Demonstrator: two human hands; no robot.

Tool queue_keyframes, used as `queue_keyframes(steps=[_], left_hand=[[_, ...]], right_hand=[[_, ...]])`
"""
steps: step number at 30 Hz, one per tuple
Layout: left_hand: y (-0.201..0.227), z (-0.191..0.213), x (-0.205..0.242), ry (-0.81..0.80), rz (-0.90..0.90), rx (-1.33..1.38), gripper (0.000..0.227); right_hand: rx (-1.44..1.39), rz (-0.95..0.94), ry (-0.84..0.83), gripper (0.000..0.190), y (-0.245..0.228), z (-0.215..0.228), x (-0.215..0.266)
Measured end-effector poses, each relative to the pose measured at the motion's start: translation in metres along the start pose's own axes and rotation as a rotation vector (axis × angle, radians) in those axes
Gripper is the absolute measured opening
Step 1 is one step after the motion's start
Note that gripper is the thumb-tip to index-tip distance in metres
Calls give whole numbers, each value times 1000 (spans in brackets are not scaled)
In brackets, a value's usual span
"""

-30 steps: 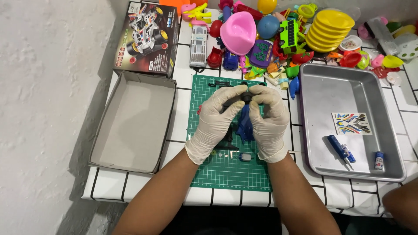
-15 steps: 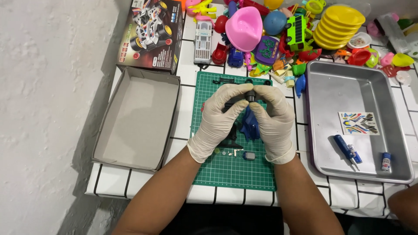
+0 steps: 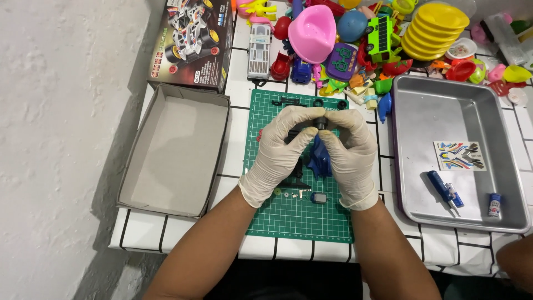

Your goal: The person assembles a model kit on a green cutting mat. They handle various plastic parts, including a blue body shell and black chassis components, and use a small screwdriver to tighten screws on the assembly.

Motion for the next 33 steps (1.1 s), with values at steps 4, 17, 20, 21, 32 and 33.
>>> queue_keyframes(steps=[4, 17, 20, 21, 32, 33], left_hand=[[-2, 0, 0, -5, -7, -5, 23], [-9, 1, 3, 21, 17, -37, 18], [-7, 1, 3, 30, 17, -81, 19], [-9, 0, 4, 30, 18, -80, 19], [-13, 1, 3, 102, 26, -160, 20], [-15, 2, 3, 101, 25, -159, 20]], right_hand=[[-2, -9, -10, 24, 5, 1, 1], [-20, -91, 20, 20, 12, 3, 4], [-28, -109, 27, 19, 13, 3, 4], [-27, -109, 28, 19, 13, 3, 4], [177, -2, -16, 24, -2, -5, -3], [176, -2, -15, 24, -4, -6, -4]])
Point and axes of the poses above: each hand's wrist, its own x-axis away from the middle knuckle, its own z-axis out of the back of the hand, y = z × x, the point moved 5 cm from there along -x, towards the middle knuckle, and after that the axes turned 11 degrees about y, right-handed, at the moved point
